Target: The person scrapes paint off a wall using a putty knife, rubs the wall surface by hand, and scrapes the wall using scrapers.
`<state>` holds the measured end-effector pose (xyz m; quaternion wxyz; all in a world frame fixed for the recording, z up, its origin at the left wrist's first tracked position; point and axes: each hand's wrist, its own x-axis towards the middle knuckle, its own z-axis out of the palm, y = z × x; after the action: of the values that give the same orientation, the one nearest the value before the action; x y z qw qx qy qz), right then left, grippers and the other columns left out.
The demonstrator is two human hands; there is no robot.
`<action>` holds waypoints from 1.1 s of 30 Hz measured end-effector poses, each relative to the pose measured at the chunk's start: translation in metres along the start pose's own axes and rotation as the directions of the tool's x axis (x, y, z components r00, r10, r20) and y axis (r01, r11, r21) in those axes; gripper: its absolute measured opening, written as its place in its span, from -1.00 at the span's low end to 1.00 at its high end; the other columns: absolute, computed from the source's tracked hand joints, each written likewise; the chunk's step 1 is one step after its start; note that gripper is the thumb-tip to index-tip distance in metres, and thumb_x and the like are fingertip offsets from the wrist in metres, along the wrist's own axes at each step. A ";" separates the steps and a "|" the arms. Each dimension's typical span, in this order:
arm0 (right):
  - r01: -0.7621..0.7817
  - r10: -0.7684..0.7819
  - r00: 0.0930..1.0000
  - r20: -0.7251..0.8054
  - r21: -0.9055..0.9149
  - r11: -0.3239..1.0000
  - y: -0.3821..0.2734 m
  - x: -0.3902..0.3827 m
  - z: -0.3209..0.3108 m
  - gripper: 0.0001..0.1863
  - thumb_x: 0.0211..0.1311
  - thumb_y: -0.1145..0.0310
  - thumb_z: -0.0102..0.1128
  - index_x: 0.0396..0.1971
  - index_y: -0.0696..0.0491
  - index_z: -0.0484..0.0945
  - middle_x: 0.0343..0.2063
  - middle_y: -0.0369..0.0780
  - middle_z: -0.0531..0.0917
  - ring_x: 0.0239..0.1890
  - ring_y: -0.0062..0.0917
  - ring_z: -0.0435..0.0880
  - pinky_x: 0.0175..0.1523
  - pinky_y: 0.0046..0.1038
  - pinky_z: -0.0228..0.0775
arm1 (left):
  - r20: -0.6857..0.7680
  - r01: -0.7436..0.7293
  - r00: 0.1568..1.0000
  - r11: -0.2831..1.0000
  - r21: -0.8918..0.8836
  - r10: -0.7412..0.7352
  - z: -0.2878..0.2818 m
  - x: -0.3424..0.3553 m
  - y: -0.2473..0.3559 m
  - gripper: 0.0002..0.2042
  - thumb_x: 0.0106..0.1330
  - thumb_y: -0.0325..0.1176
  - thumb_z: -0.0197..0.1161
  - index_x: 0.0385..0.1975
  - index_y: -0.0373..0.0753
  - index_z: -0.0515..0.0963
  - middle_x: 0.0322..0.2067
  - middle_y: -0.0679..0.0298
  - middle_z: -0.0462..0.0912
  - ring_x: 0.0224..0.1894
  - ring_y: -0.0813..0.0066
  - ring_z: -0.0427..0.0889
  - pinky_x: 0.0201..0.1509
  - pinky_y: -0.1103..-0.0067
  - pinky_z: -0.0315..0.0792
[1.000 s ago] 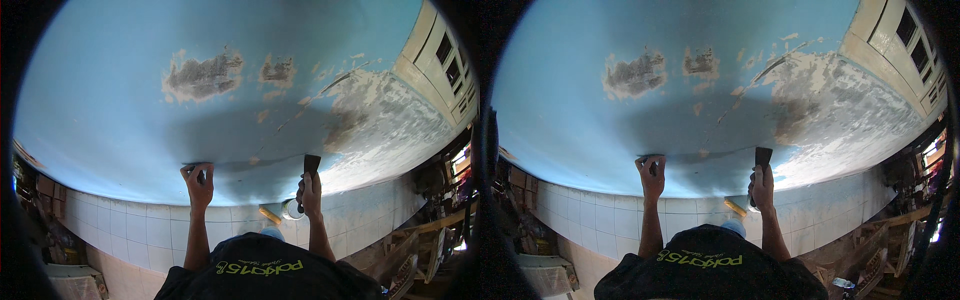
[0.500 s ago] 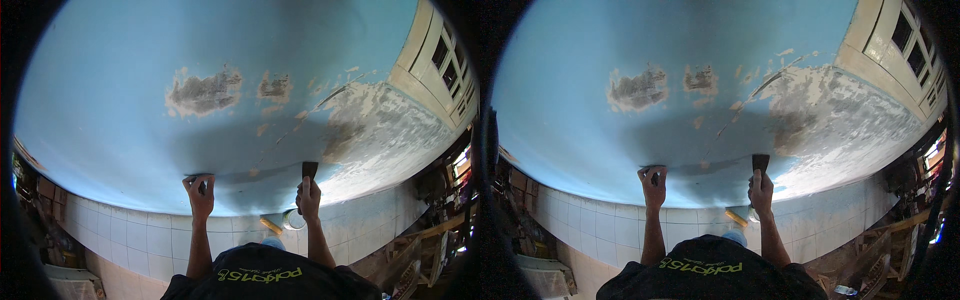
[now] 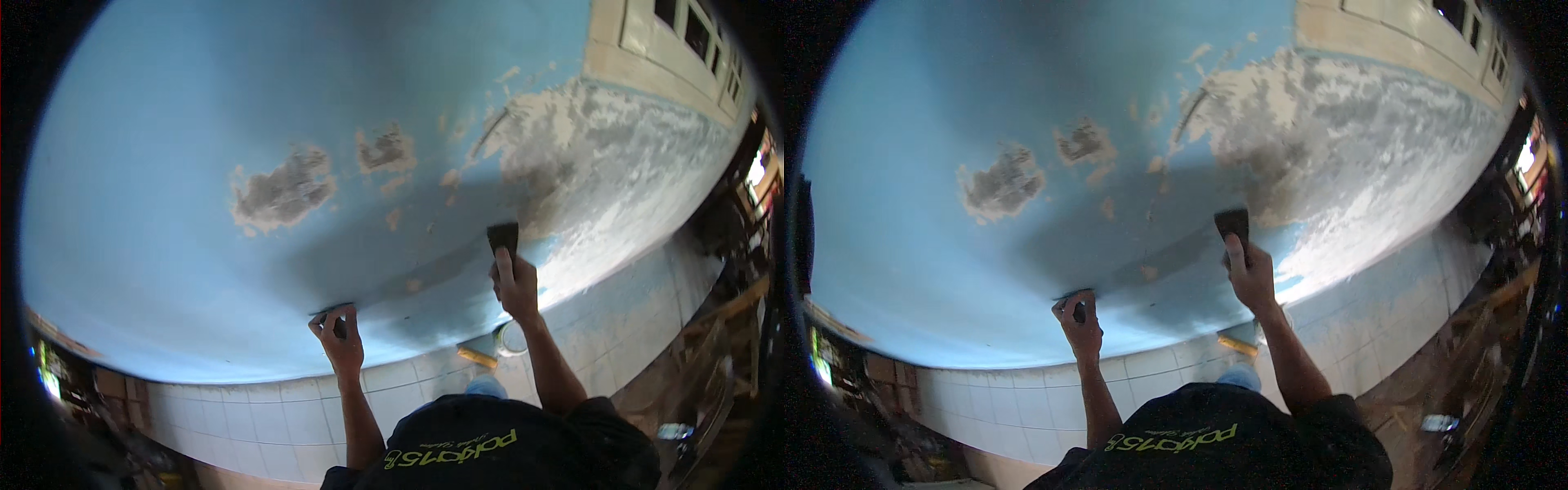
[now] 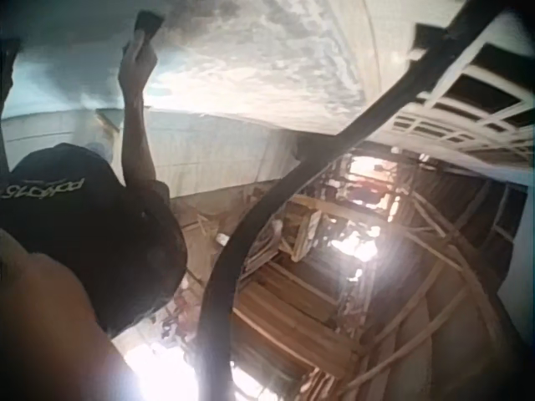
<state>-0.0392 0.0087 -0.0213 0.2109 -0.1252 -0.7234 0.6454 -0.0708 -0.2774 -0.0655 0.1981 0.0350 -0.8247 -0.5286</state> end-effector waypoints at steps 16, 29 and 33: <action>-0.042 0.045 0.998 -0.037 0.082 0.996 0.009 -0.005 0.006 -0.48 0.32 0.01 -0.04 -0.65 0.16 0.44 -0.79 -0.36 0.39 -0.71 -0.73 0.33 -0.61 -0.59 0.14 | 0.025 0.105 0.994 0.992 -0.076 -0.104 0.001 0.001 0.000 -0.92 0.20 -0.39 0.25 -0.35 -0.20 0.61 -0.66 0.36 0.28 -0.22 0.44 0.21 -0.20 0.53 0.21; -0.139 0.138 0.988 -0.063 -0.002 0.990 0.015 -0.011 0.002 -0.44 0.32 -0.03 -0.06 -0.71 0.12 0.43 -0.84 -0.38 0.34 -0.77 -0.75 0.30 -0.66 -0.62 0.09 | 0.017 -0.038 0.999 0.999 0.036 0.037 0.002 0.000 -0.006 -0.93 0.19 -0.41 0.27 -0.35 -0.16 0.61 -0.45 0.34 0.32 -0.36 0.58 0.23 -0.31 0.63 0.19; -0.054 0.053 0.996 -0.075 -0.016 0.998 -0.014 0.004 0.005 -0.44 0.32 -0.04 -0.07 -0.72 0.11 0.41 -0.85 -0.39 0.32 -0.80 -0.76 0.27 -0.68 -0.63 0.08 | 0.038 -0.083 0.996 0.990 0.113 0.079 -0.001 0.005 -0.013 -0.92 0.20 -0.42 0.25 -0.33 -0.17 0.61 -0.40 0.30 0.34 -0.31 0.56 0.22 -0.27 0.60 0.21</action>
<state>-0.0436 0.0047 -0.0074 0.2193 -0.1703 -0.7172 0.6391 -0.0769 -0.2849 -0.0751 0.2033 0.0039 -0.8576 -0.4724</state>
